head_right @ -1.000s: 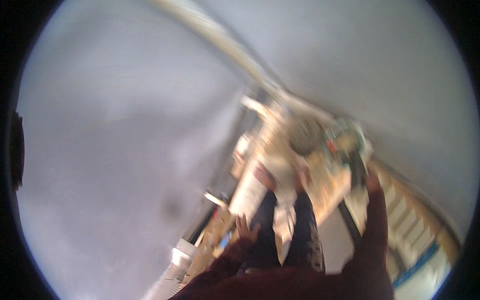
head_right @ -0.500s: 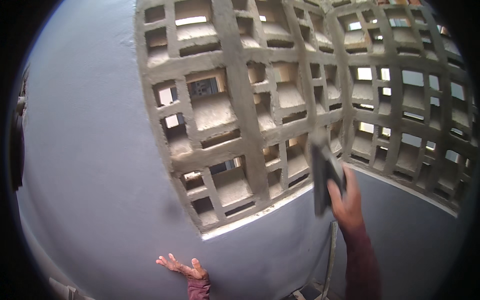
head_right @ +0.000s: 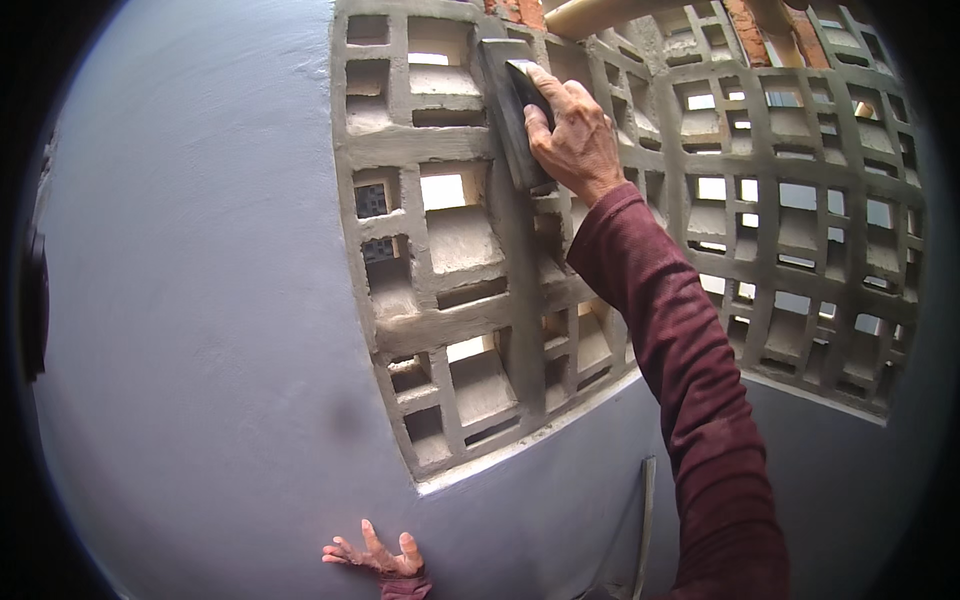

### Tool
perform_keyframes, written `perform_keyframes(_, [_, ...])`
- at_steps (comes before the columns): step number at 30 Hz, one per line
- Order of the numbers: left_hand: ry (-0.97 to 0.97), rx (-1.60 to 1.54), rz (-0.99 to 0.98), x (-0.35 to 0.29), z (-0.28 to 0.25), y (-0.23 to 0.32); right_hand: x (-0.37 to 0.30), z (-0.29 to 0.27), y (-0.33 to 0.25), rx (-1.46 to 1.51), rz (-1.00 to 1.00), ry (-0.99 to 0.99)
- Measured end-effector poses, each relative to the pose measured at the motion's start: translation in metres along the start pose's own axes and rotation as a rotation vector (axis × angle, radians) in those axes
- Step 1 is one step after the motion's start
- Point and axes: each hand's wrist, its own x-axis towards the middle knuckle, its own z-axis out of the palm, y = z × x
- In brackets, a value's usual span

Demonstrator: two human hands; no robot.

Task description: The person applies plaster to a decorative lattice wall using a trowel, repeatedly scooping material from a bucket and smoothing it into the grid pattern. The person stands on a scaffold and works methodically across the wall surface.

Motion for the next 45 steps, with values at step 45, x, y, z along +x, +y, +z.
perform_keyframes(45, [0.042,-0.014,0.009,0.010,-0.004,0.005,0.041,0.021,0.025,0.038,-0.071,0.094])
